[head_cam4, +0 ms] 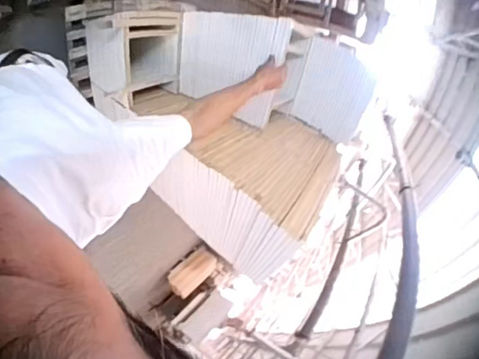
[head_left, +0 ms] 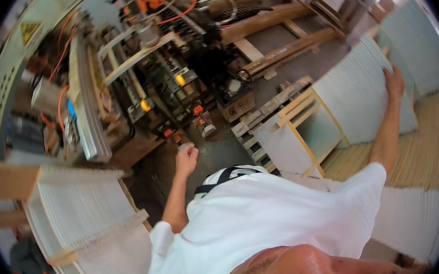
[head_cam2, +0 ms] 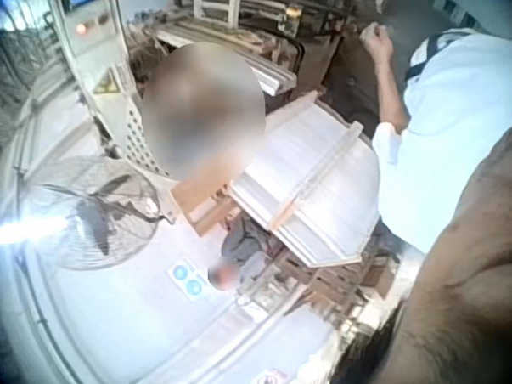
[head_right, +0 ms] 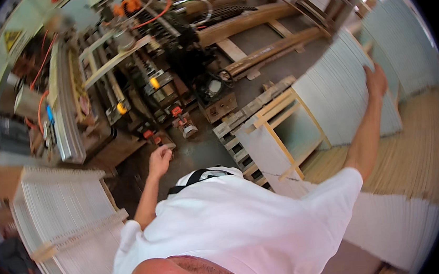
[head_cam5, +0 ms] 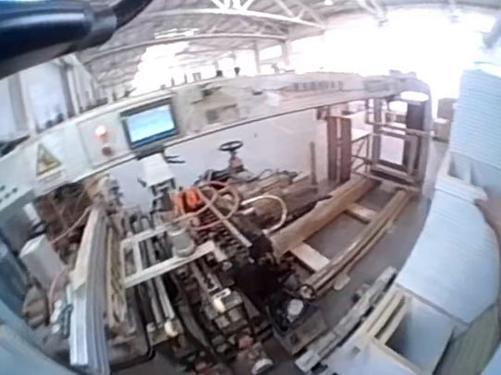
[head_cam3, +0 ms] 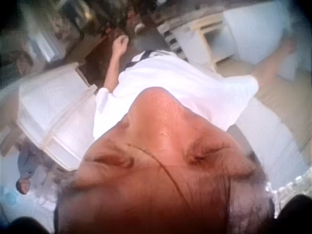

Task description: The person receives a wooden frame from a coworker and places it onto a machine. They then repeatedly pick up frames, position them under the machine's mechanism, and move them to a stack of white panels. The process involves handling multiple wooden frames in a repetitive sequence.

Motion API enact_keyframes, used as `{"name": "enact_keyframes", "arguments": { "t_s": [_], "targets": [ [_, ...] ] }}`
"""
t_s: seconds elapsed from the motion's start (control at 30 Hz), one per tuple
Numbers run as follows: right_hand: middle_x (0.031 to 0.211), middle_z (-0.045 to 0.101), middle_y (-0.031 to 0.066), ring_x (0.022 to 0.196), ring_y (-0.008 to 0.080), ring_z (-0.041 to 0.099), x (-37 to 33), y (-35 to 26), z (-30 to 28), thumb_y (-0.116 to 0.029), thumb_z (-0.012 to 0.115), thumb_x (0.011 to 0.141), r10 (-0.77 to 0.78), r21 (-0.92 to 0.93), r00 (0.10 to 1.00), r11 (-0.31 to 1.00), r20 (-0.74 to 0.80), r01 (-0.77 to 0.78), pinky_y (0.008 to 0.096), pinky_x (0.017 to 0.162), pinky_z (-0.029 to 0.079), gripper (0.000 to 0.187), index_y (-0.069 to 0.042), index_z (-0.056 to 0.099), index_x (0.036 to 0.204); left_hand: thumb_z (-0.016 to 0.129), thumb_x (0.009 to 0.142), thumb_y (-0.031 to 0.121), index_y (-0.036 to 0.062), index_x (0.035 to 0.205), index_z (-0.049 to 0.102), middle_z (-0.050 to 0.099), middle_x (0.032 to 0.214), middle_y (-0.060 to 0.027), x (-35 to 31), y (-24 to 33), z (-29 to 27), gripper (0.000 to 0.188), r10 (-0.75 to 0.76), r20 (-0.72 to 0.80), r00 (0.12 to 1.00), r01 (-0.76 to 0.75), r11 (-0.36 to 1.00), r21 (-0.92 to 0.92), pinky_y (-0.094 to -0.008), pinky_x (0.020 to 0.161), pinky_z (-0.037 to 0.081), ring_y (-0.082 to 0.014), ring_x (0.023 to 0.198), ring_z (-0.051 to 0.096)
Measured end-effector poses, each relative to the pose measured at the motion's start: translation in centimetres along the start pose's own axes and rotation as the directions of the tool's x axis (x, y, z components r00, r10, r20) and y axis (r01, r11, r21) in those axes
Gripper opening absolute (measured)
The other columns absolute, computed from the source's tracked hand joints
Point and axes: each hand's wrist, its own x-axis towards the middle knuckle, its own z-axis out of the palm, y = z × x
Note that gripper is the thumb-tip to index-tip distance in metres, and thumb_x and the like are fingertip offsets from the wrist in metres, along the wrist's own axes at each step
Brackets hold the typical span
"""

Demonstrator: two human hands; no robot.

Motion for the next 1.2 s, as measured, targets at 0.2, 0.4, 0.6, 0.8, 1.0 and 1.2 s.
{"name": "enact_keyframes", "arguments": {
  "t_s": [0.2, 0.4, 0.6, 0.8, 1.0, 1.2],
  "targets": [
    [0.111, 0.066, 0.0111, 0.098, 0.0309, 0.063, -1.3, -8.1, -4.1, -0.012, 0.058, 0.085, -0.183, -0.121, 0.981, 0.977, -0.062, 0.174, 0.04, 0.082, 0.05, 0.035, -0.013, 0.061, 0.12, 0.063, 0.086, 0.023, -0.0002, 0.113, 0.063, 0.069, 0.098, -0.016, 1.8, 3.9, -3.3, 0.035, 0.059, -0.055, 0.997, -0.062, 0.996, -0.063, -0.0326, 0.081, 0.052, -0.0238, 0.091, 0.068],
    [0.106, 0.067, 0.0088, 0.086, 0.028, 0.066, -9.2, -27.7, -16.2, 0.003, 0.057, 0.074, -0.516, 0.235, 0.725, 0.716, -0.456, 0.658, 0.0382, 0.074, 0.052, 0.047, -0.016, 0.061, 0.117, 0.064, 0.09, 0.027, -0.0066, 0.125, 0.052, 0.063, 0.116, -0.0149, 3.1, 11.4, -4.2, 0.05, 0.185, 0.191, 0.964, -0.092, 0.906, -0.414, -0.0305, 0.093, 0.047, -0.0199, 0.108, 0.06],
    [0.105, 0.066, 0.0094, 0.088, 0.0243, 0.064, -19.3, -42.8, -20.7, 0.001, 0.054, 0.074, -0.662, 0.396, 0.431, 0.215, -0.613, 0.893, 0.0363, 0.071, 0.046, 0.038, -0.008, 0.061, 0.111, 0.058, 0.093, 0.041, -0.0022, 0.136, 0.04, 0.053, 0.13, -0.0133, 3.0, 21.7, -5.9, 0.063, 0.366, 0.077, 0.927, -0.095, 0.43, -0.898, -0.0323, 0.1, 0.043, -0.022, 0.119, 0.052],
    [0.102, 0.065, 0.0063, 0.08, 0.0211, 0.061, -27.9, -50.1, -19.1, -0.003, 0.057, 0.073, -0.701, 0.475, 0.303, -0.057, -0.646, 0.878, 0.035, 0.067, 0.045, 0.038, -0.007, 0.061, 0.111, 0.051, 0.098, 0.027, 0.003, 0.118, 0.057, 0.062, 0.115, -0.0075, 5.2, 19.1, -10.5, 0.032, 0.093, -0.043, 0.995, -0.046, 0.023, -0.999, -0.0331, 0.093, 0.047, -0.0163, 0.107, 0.059],
    [0.087, 0.063, 0.0073, 0.077, 0.0255, 0.059, -31.8, -52.1, -15.6, -0.019, 0.072, 0.075, -0.834, 0.704, 0.324, -0.105, -0.447, 0.702, 0.0374, 0.067, 0.045, 0.039, -0.005, 0.061, 0.11, 0.051, 0.097, 0.019, -0.002, 0.13, 0.047, 0.058, 0.124, -0.0135, 6.8, 8.6, -13.9, 0.039, 0.144, -0.078, 0.987, -0.065, -0.089, -0.994, -0.0371, 0.1, 0.046, -0.024, 0.117, 0.056],
    [0.09, 0.063, 0.0089, 0.082, 0.0281, 0.06, -33.4, -55.3, -12.9, -0.024, 0.07, 0.081, -0.795, 0.767, 0.36, -0.195, -0.489, 0.611, 0.0393, 0.07, 0.046, 0.033, -0.009, 0.064, 0.109, 0.051, 0.098, 0.021, -0.0026, 0.133, 0.044, 0.058, 0.125, -0.0131, 9.4, 3.6, -15.4, 0.043, 0.097, -0.08, 0.992, -0.075, -0.059, -0.995, -0.0382, 0.103, 0.043, -0.0242, 0.119, 0.055]
  ]
}}
